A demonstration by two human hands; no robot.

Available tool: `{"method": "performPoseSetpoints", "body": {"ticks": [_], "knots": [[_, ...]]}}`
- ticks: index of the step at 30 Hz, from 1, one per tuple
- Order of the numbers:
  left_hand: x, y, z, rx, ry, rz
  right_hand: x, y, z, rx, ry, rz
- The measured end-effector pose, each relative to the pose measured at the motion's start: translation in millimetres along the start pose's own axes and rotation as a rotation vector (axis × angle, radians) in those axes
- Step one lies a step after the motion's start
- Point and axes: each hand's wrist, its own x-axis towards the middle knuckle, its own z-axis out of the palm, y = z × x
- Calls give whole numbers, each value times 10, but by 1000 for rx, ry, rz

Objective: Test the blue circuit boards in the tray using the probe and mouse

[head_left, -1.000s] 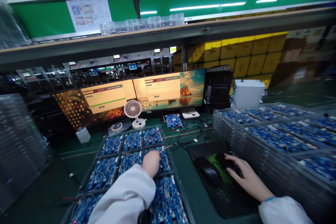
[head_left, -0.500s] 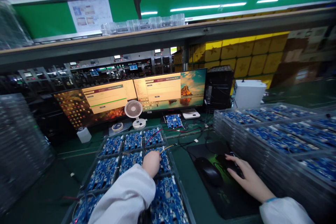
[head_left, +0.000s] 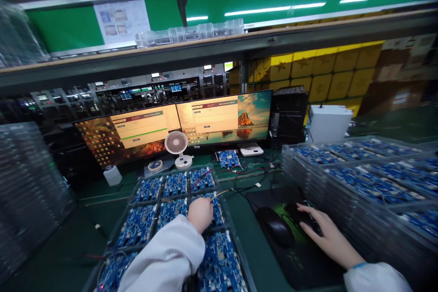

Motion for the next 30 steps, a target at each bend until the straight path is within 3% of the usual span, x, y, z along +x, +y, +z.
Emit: {"method": "performPoseSetpoints", "body": {"ticks": [30], "knots": [[-36, 28, -23, -8, 6, -14, -16, 48, -2, -6, -6, 1]]}}
